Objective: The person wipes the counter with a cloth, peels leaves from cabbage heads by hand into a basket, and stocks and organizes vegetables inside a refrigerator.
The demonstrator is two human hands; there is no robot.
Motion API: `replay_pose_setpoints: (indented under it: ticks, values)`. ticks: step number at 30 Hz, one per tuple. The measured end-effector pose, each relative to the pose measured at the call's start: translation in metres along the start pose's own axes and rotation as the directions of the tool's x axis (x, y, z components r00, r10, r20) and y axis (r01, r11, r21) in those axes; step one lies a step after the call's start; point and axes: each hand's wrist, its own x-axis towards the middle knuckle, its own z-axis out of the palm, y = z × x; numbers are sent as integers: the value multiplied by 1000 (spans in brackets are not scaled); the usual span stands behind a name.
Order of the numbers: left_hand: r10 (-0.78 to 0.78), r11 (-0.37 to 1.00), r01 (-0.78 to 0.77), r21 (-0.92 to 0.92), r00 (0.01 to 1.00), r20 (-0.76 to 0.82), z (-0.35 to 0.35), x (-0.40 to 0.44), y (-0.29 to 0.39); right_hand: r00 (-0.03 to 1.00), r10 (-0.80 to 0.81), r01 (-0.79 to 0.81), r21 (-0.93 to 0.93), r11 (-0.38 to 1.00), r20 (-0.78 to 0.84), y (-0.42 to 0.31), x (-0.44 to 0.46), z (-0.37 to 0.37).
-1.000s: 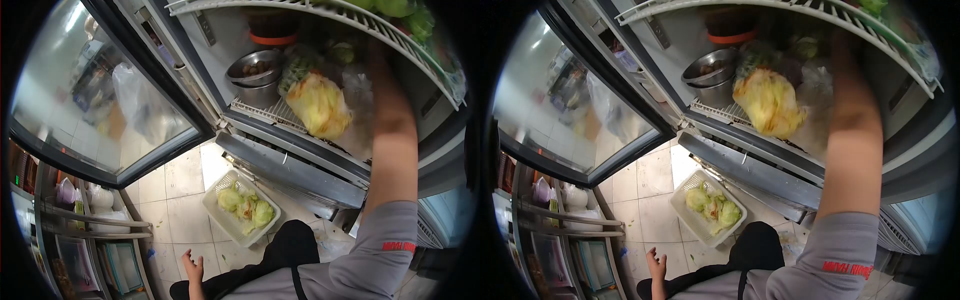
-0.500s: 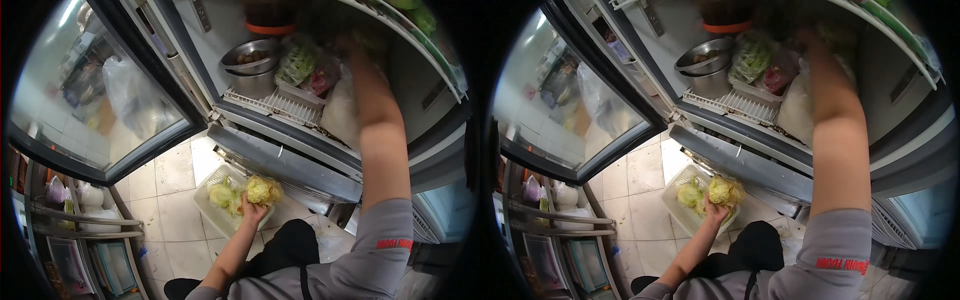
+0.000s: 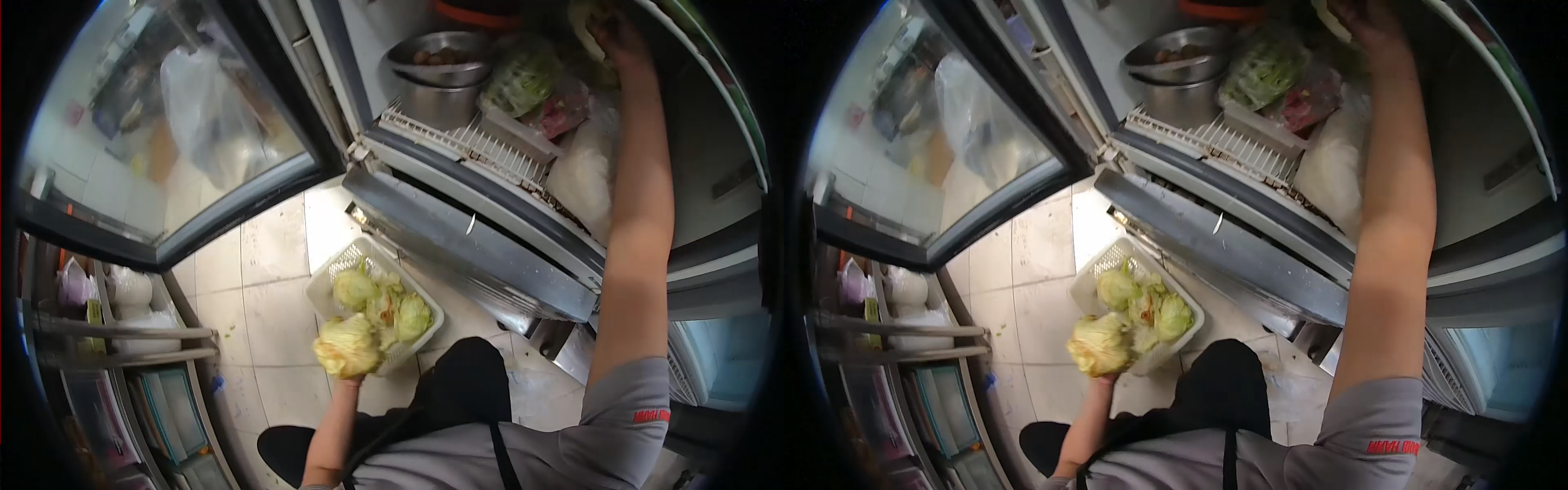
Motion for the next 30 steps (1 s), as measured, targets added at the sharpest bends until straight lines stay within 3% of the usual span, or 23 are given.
replay_pose_setpoints:
  ticks: [1, 2, 3, 4, 6, 7, 8, 10, 12, 13, 15, 16, 18, 19, 20, 21, 23, 24, 27, 30]
  values:
    - [52, 998, -52, 32, 999, 3, -1, -9, 19, 994, 93, -82, -204, 975, 49, -6, -41, 32]
    - [108, 992, -108, 65, 994, 5, -1, -16, 35, 971, 148, -106, -216, 971, 186, -1, -19, 14]
    - [119, 992, -120, 43, 993, 26, 0, -21, 50, 820, -308, 516, -391, 762, 483, 22, -32, 11]
    - [129, 991, -130, 21, 990, 48, 0, -26, 66, 900, 56, -11, -107, 994, 431, 16, -131, 78]
    - [158, 987, -158, 20, 987, 29, -3, -30, 94, 679, 136, 12, -196, 981, 721, 52, -179, 82]
    - [175, 984, -175, 43, 984, -10, -7, -29, 107, 736, 169, 83, -336, 938, 655, 74, -210, 85]
    - [171, 985, -171, -10, 985, 9, -4, -28, 117, 642, 289, 60, -422, 904, 710, 99, -246, 90]
    - [159, 985, -154, -72, 985, 72, 2, -22, 132, 357, 445, 63, -496, 866, 822, 166, -294, 95]
    - [123, 977, -97, -191, 984, 132, -12, -12, 139, 271, 638, -115, -634, 764, 720, 252, -333, 83]
    - [144, 966, -116, -231, 984, 109, -15, -8, 142, 265, 688, -276, -630, 726, 676, 301, -351, 72]
    - [187, 937, -158, -313, 980, 63, -15, 4, 142, 320, 780, -390, -676, 625, 538, 377, -379, 48]
    - [170, 921, -163, -355, 985, -10, -16, 11, 141, 407, 782, -141, -813, 564, 472, 404, -388, 31]
    - [203, 941, -195, -277, 979, 1, -2, 13, 144, 588, 707, 314, -917, 248, 392, 433, -404, 11]
    - [223, 947, -214, -239, 975, 12, 2, 15, 145, 425, 892, 387, -922, -28, 151, 435, -402, 7]
    - [244, 956, -233, -179, 969, 41, 0, 16, 146, 268, 952, 501, -823, -268, -147, 430, -398, 8]
    - [244, 951, -236, -202, 970, 15, -6, 18, 146, 326, 932, 491, -813, -312, -161, 429, -410, -5]
    - [236, 939, -238, -248, 971, -38, -21, 21, 146, 516, 811, 312, -822, -477, -275, 452, -454, -54]
    - [229, 938, -240, -249, 971, -72, -19, 23, 148, 620, 687, 129, -814, -566, -379, 465, -473, -73]
    - [249, 931, -238, -276, 968, 5, -14, 33, 150, 772, 440, -184, -823, -537, -459, 437, -499, -45]
    - [222, 912, -206, -355, 975, 5, -14, 42, 147, 680, 434, -355, -784, -510, -591, 447, -507, -62]
